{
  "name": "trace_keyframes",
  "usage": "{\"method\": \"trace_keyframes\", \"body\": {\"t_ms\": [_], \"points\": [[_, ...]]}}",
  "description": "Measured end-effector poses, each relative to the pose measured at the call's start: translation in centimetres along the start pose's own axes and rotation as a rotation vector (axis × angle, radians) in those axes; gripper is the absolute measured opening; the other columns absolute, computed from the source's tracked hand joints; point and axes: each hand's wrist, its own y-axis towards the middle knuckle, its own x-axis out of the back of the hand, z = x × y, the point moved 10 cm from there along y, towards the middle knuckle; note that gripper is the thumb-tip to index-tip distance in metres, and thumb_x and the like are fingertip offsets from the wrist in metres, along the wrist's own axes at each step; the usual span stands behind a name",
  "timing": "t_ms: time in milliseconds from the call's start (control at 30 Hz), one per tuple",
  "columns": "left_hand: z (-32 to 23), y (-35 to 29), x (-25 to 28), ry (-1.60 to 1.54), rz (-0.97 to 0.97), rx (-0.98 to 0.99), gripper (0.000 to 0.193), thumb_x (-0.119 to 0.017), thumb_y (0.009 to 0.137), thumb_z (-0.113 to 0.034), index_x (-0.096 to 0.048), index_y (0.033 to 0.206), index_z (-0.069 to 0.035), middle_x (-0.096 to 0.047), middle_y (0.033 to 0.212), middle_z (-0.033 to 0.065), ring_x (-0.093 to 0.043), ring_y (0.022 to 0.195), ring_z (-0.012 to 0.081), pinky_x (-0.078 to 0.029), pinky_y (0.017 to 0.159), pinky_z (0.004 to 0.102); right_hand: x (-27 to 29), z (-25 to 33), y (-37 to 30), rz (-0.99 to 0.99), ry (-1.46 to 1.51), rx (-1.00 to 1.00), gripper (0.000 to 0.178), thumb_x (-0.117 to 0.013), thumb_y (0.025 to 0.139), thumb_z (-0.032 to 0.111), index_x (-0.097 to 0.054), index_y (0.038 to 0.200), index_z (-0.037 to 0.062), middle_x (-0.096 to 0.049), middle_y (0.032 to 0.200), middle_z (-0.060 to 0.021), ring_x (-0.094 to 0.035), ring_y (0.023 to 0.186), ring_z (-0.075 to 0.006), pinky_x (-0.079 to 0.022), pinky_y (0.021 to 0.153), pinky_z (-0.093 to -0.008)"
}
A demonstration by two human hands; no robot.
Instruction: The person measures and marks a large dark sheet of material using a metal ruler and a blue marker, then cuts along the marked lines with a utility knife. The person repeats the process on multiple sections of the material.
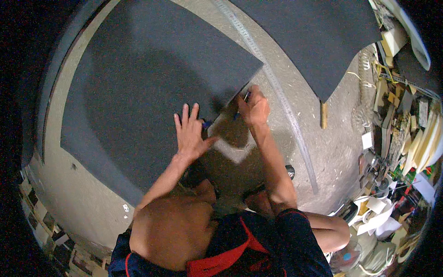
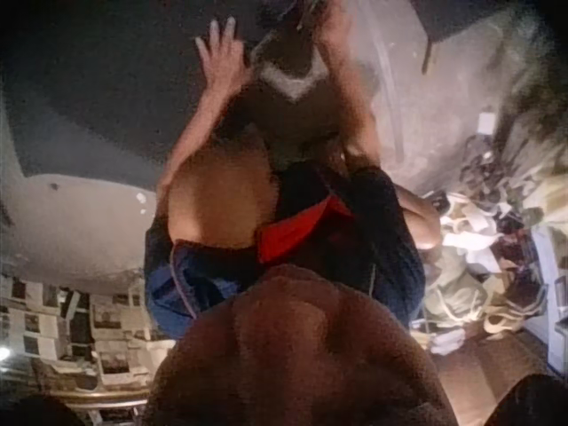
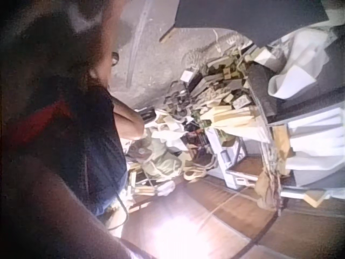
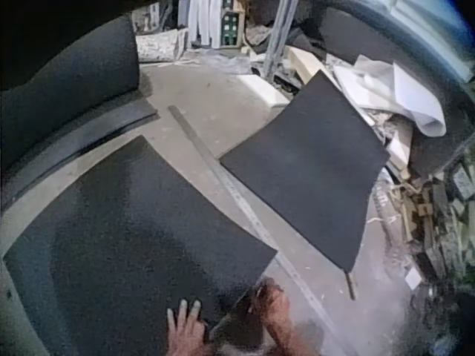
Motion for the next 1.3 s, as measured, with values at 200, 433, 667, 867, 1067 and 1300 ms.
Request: {"method": "trace_keyframes", "body": {"t_ms": [200,433,667,867,1067,1300], "points": [[1.1,0.1,-1.5,0.060,-0.013,0.046,0.029,-0.075,0.083,-0.014,-0.057,0.101,-0.002,-0.030,0.159,0.0247,-0.020,0.149,0.0503,-0.016,0.113,0.0762,-0.3,-1.5,-0.3,-0.056,0.124,-0.050,0.029,-0.071,0.083,0.014,-0.059,0.107,0.0045,-0.067,0.081,-0.0166,-0.069,0.079,-0.0340,-0.053,0.072,-0.0452],[1.2,-0.5,-0.8,0.097,0.030,-0.073,0.019,-0.069,0.082,-0.003,-0.055,0.096,-0.003,-0.035,0.157,0.0241,-0.023,0.148,0.0511,-0.018,0.111,0.0779,6.7,-3.2,2.5,-0.339,-0.155,0.110,0.028,-0.071,0.079,0.012,-0.065,0.104,-0.0007,-0.068,0.091,-0.0238,-0.068,0.085,-0.0387,-0.053,0.079,-0.0470],[2.4,-2.3,-0.8,0.160,0.157,-0.111,0.032,-0.070,0.079,-0.002,-0.051,0.105,-0.001,-0.029,0.159,0.0249,-0.017,0.150,0.0512,-0.015,0.113,0.0768,5.6,-8.0,5.1,-0.085,-0.122,0.039,0.041,-0.086,0.071,0.021,-0.063,0.096,-0.0026,-0.068,0.087,-0.0214,-0.068,0.081,-0.0382,-0.054,0.076,-0.0457],[2.1,-2.4,-0.3,0.025,0.077,-0.152,0.025,-0.068,0.081,0.000,-0.052,0.101,0.000,-0.031,0.157,0.0272,-0.017,0.149,0.0519,-0.011,0.111,0.0797,7.0,-8.2,5.3,-0.150,-0.178,-0.007,0.036,-0.087,0.069,0.020,-0.066,0.092,0.0007,-0.070,0.093,-0.0225,-0.069,0.087,-0.0391,-0.053,0.076,-0.0468],[1.3,-2.6,1.1,-0.091,0.112,-0.263,0.021,-0.066,0.083,0.001,-0.049,0.096,-0.001,-0.035,0.154,0.0280,-0.019,0.150,0.0503,-0.007,0.109,0.0826,7.3,-9.2,6.8,-0.112,-0.070,0.052,0.037,-0.089,0.064,0.020,-0.065,0.085,0.0003,-0.070,0.085,-0.0209,-0.068,0.077,-0.0397,-0.053,0.070,-0.0456],[2.2,-3.2,0.8,-0.122,0.198,-0.361,0.024,-0.066,0.080,0.002,-0.049,0.096,-0.003,-0.039,0.151,0.0266,-0.018,0.151,0.0473,-0.004,0.104,0.0870,6.9,-8.0,8.4,0.022,-0.219,0.081,0.036,-0.087,0.067,0.021,-0.066,0.086,-0.0012,-0.070,0.083,-0.0222,-0.069,0.082,-0.0378,-0.052,0.075,-0.0444]]}}
